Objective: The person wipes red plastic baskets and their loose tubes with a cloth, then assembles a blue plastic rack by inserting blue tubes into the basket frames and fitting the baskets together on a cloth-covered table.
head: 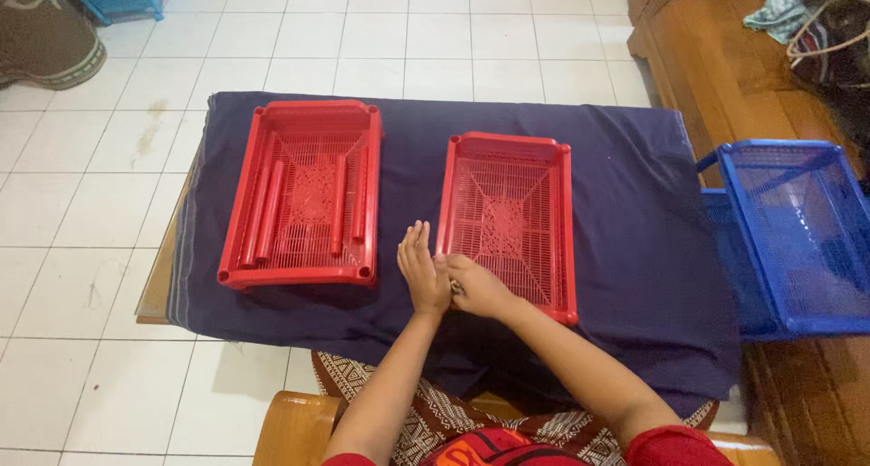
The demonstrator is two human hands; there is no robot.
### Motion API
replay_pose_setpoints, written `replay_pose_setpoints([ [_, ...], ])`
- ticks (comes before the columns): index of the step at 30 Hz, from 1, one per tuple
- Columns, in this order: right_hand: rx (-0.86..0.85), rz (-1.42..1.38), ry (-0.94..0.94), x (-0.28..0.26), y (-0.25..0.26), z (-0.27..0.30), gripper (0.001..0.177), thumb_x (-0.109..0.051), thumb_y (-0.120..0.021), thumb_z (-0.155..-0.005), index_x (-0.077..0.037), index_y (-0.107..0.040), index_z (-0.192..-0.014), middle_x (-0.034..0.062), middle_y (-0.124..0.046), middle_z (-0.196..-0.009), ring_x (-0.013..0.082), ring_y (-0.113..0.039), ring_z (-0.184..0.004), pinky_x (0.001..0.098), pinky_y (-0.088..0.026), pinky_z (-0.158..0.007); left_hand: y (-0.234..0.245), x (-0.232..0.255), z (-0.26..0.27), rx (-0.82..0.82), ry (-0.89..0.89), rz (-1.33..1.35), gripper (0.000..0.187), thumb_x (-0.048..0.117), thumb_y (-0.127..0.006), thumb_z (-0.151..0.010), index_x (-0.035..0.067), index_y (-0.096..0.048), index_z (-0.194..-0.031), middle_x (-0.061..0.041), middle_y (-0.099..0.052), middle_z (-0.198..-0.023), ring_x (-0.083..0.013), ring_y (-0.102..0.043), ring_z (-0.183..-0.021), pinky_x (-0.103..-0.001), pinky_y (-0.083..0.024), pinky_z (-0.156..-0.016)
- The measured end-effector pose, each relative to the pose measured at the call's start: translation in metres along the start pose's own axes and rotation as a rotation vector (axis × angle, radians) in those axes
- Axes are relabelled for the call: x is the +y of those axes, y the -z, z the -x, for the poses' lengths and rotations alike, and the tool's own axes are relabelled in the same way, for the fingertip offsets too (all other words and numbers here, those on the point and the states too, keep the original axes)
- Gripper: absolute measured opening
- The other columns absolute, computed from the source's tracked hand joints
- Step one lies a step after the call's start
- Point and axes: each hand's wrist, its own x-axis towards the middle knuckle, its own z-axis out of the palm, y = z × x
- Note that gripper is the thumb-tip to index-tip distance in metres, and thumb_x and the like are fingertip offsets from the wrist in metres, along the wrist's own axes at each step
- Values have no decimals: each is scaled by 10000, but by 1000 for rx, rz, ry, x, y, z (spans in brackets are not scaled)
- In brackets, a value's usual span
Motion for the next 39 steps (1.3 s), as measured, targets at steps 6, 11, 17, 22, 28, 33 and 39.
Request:
replay_pose_setpoints([
  [6,253,296,54,43,20,-59,368,-15,-630,-835,-118,-739,-1170,126,-688,-1289,372,-592,-1257,448,-483,-1061,-4,-3,2,-8,-11,-39,642,472,-317,-1089,35,-414,-1551,-184,-438,-1572,-380,-335,-1514,-544,-172,-1250],
  [11,329,219,-45,50,19,-76,288,-49,-631,-857,-95,-768,-1106,139,-697,-1251,355,-622,-1192,440,-500,-1026,-16,-17,8,37,96,-41,542,380,-343,-1105,63,-443,-1533,-191,-443,-1563,-375,-376,-1471,-518,-250,-1217],
  [17,106,292,22,-8,-19,7,268,-43,-629,-836,8,-694,-1091,175,-655,-1268,385,-588,-1107,486,-482,-989,-26,-36,5,130,204,89,469,295,-376,-1107,94,-487,-1515,-181,-472,-1542,-373,-412,-1446,-506,-293,-1208],
  [22,210,239,8,-20,7,54,415,-18,-635,-789,-83,-723,-1189,120,-672,-1247,352,-580,-1094,454,-486,-983,-29,-34,9,43,223,-29,505,309,-583,-1006,119,-513,-1470,-173,-480,-1516,-368,-414,-1417,-513,-308,-1178],
  [28,418,316,-63,0,66,119,300,-42,-695,-808,-107,-737,-1098,93,-713,-1162,329,-622,-1058,433,-497,-942,-30,-32,7,-195,134,-246,588,236,-695,-896,124,-519,-1445,-157,-463,-1508,-363,-394,-1408,-552,-263,-1147],
  [33,551,330,-117,2,58,127,250,-81,-747,-785,-71,-720,-1034,114,-703,-1084,324,-630,-1030,409,-522,-897,-36,-37,7,-225,140,-249,568,228,-669,-912,155,-524,-1456,-87,-510,-1487,-303,-427,-1407,-533,-281,-1173],
  [39,403,240,83,-22,18,63,229,-141,-764,-803,-83,-763,-1024,98,-713,-1023,287,-639,-925,398,-529,-816,-43,-43,10,-305,218,-251,593,230,-633,-928,159,-479,-1496,-108,-588,-1377,-287,-492,-1341,-581,-280,-1157],
])
